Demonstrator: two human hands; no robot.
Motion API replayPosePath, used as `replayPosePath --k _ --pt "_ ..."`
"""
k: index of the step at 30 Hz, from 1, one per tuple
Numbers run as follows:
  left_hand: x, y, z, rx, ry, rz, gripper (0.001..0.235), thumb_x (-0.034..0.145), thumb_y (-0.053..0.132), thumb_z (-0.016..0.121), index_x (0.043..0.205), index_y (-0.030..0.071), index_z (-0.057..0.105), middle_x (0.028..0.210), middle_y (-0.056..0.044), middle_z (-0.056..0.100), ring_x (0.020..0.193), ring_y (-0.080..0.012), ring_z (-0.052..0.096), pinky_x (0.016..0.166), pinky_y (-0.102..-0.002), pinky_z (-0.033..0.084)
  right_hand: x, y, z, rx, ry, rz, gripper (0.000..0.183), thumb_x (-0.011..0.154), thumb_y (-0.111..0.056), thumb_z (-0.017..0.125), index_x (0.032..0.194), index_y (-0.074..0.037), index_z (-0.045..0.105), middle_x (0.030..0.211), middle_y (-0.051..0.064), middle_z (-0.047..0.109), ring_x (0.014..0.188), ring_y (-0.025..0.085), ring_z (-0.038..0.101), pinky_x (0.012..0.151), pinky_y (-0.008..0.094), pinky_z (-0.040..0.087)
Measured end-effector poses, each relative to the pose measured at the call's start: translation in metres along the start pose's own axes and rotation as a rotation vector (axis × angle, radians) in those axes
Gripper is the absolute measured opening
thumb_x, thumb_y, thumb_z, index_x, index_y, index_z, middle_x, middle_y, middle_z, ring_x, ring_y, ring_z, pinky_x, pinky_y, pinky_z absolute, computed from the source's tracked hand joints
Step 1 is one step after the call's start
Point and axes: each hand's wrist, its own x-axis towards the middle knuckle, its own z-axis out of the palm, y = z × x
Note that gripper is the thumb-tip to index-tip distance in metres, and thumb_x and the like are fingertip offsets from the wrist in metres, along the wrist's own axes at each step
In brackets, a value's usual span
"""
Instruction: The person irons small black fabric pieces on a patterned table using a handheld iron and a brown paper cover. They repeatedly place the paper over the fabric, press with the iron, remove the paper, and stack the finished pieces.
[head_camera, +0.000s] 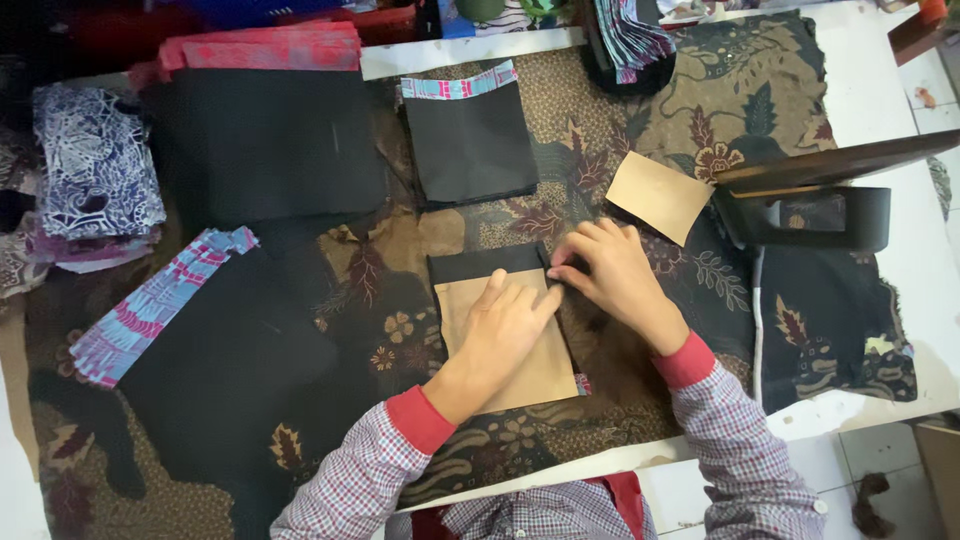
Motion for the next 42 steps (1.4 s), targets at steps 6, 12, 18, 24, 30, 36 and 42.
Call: replayPosePath --k 6,12,18,24,30,36,42 --pt "0.004 0.005 0.002 0.120 -0.002 0.029 0.040 0.088 0.013 0.057 0.126 0.004 0.070 0.094 -0.003 0.062 0.100 -0.0176 0.062 0.115 -0.040 0.034 0.028 0.004 -0.003 -0.051 -0.082 0.033 0.033 0.076 -0.033 0.083 0.100 -0.016 0.068 0.092 0.000 0.063 0.096 0.024 0.058 0.081 0.042 0.038" --pt "0.002 0.010 -0.002 0.162 -0.028 0.072 0.030 0.087 0.016 0.057 0.110 0.004 0.070 0.140 -0.011 0.064 0.110 -0.0198 0.062 0.113 -0.035 0.033 0.052 0.011 0.002 -0.041 -0.229 0.025 0.027 0.072 -0.027 0.085 0.090 -0.016 0.068 0.092 0.001 0.064 0.099 0.026 0.060 0.081 0.044 0.043" --pt "0.002 0.013 -0.005 0.242 0.003 0.038 0.038 0.088 0.018 0.053 0.121 0.007 0.069 0.138 -0.011 0.063 0.120 -0.0177 0.060 0.117 -0.036 0.028 0.054 0.012 -0.006 0.003 -0.246 -0.111 0.019 0.075 -0.020 0.081 0.086 -0.014 0.067 0.092 0.007 0.063 0.097 0.030 0.061 0.079 0.043 0.045" --pt "0.002 0.015 -0.006 0.271 -0.065 0.039 0.039 0.090 0.019 0.052 0.123 0.006 0.068 0.136 -0.012 0.064 0.120 -0.0201 0.059 0.117 -0.036 0.026 0.033 0.007 -0.017 0.115 -0.227 -0.215 0.017 0.082 -0.013 0.073 0.092 -0.009 0.059 0.090 0.004 0.065 0.093 0.027 0.065 0.081 0.041 0.046" --pt "0.000 0.015 -0.007 0.261 -0.035 0.053 0.045 0.089 0.020 0.052 0.128 0.003 0.066 0.134 -0.012 0.064 0.121 -0.0201 0.058 0.120 -0.039 0.024 0.010 0.004 -0.010 0.026 -0.093 -0.276 0.020 0.080 -0.011 0.076 0.093 -0.012 0.060 0.088 0.004 0.066 0.093 0.025 0.066 0.086 0.040 0.046" --pt "-0.002 0.014 -0.004 0.158 -0.055 0.047 0.047 0.087 0.017 0.053 0.129 -0.003 0.065 0.132 -0.015 0.063 0.118 -0.0230 0.058 0.120 -0.040 0.026 -0.009 0.007 0.004 0.022 0.062 -0.263 0.043 0.084 -0.008 0.076 0.124 -0.009 0.060 0.097 0.000 0.071 0.090 0.022 0.069 0.096 0.040 0.048" --pt "-0.007 0.014 -0.009 0.046 -0.029 -0.009 0.049 0.086 0.016 0.058 0.130 -0.006 0.064 0.136 -0.020 0.058 0.119 -0.0275 0.057 0.121 -0.039 0.028 -0.022 0.005 0.011 -0.134 0.127 -0.359 0.050 0.088 -0.010 0.076 0.134 -0.008 0.056 0.097 -0.002 0.071 0.083 0.018 0.067 0.095 0.040 0.049"
